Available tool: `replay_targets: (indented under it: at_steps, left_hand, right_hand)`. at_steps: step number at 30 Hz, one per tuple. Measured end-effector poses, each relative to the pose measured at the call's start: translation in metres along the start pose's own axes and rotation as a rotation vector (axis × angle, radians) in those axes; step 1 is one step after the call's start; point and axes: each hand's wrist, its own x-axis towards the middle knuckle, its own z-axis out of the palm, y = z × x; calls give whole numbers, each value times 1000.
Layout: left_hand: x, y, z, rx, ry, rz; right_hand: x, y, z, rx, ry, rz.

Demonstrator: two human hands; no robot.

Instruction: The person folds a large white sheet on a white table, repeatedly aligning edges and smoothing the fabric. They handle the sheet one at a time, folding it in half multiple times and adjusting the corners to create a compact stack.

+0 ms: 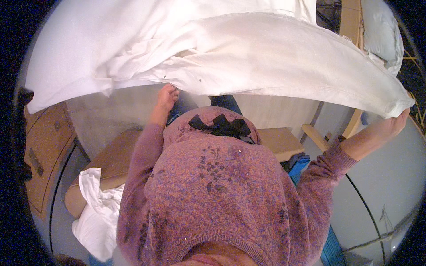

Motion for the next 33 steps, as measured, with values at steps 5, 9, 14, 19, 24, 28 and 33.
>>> replay_targets:
  at_steps: [5, 9, 14, 19, 24, 28, 33]
  left_hand:
    - [-12, -14, 29, -283, -352, -99]
    - [-40, -12, 51, -26, -512, -141]
    - [-69, 1, 40, 176, -518, -155]
    - [-96, 5, 34, -372, -607, -88]
    - [-113, 15, 43, -819, -631, -110]
    - [-116, 26, 39, -799, -488, -163]
    - [-107, 61, -20, -899, 155, 84]
  right_hand:
    - [4, -15, 16, 54, 24, -50]
    - [14, -3, 29, 37, 126, 62]
    - [25, 52, 25, 132, -38, 105]
    - [26, 162, 50, -47, -83, 274]
    - [4, 229, 66, -255, -182, 296]
    - [-4, 240, 68, -333, -222, 296]
    - [-6, 245, 59, -436, -281, 298]
